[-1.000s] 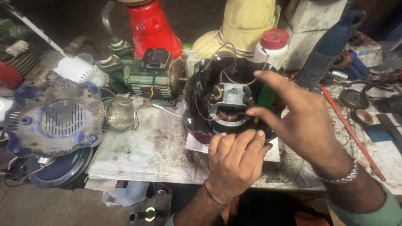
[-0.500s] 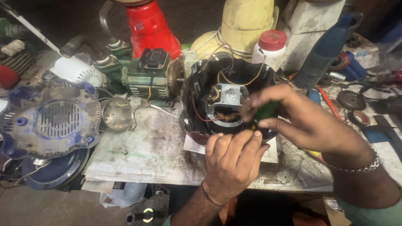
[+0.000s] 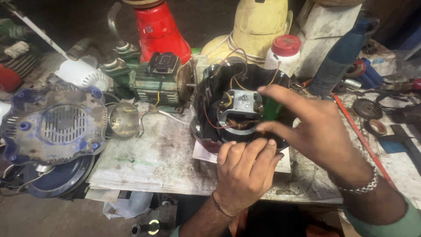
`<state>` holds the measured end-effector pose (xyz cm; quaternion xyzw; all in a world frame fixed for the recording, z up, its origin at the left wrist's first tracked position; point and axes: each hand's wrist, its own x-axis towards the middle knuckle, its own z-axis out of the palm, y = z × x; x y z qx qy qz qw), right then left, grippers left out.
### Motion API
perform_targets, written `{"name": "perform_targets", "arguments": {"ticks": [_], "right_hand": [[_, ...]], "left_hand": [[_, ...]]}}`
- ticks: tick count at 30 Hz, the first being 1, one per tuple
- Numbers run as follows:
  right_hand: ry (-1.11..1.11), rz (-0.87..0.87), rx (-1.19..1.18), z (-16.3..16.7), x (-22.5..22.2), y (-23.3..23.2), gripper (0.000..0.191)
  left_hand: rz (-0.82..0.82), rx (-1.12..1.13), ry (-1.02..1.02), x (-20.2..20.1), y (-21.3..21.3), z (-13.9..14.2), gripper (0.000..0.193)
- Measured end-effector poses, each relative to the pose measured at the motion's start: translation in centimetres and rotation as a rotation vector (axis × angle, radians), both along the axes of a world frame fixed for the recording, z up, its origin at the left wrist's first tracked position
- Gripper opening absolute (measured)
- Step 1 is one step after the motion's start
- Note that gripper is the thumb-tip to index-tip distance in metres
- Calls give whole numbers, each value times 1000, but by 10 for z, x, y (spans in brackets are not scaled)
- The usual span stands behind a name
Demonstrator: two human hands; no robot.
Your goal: The person works on a disassembled electric fan motor housing on a cluttered workbench. They use a screwdriver to loosen and tighten screws on the motor mount, use pliers to handle and reposition wires, rotate the housing to reach different sides, and finally pick up and handle a small black connector component by hand.
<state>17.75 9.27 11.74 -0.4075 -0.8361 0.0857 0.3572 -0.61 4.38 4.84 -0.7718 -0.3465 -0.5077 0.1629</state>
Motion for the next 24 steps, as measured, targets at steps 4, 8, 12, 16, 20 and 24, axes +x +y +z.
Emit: {"name": "perform_targets", "arguments": {"ticks": [4,8,12,16,20,24], "right_hand": [[94,251,81,14,-9,2,54],[173,314,-83,22,-10,-5,50],[-2,-200,30,9,-11,-9,72],[235,383,6,8,-6,-1,52],[177,205,-24,13,-13,-8,53],[9,-162,102,13,-26,-16,71]], "left_hand": [[-5,12,-15,1,1,0,30],[4,7,-7,1,1,-1,29],[15,9,-9,1,0,-1,31],[13,-3,-20,0,0,0,30],[2,1,-11,0,0,-1,29],[-3,0,-20,-1,1,-1,28]]}}
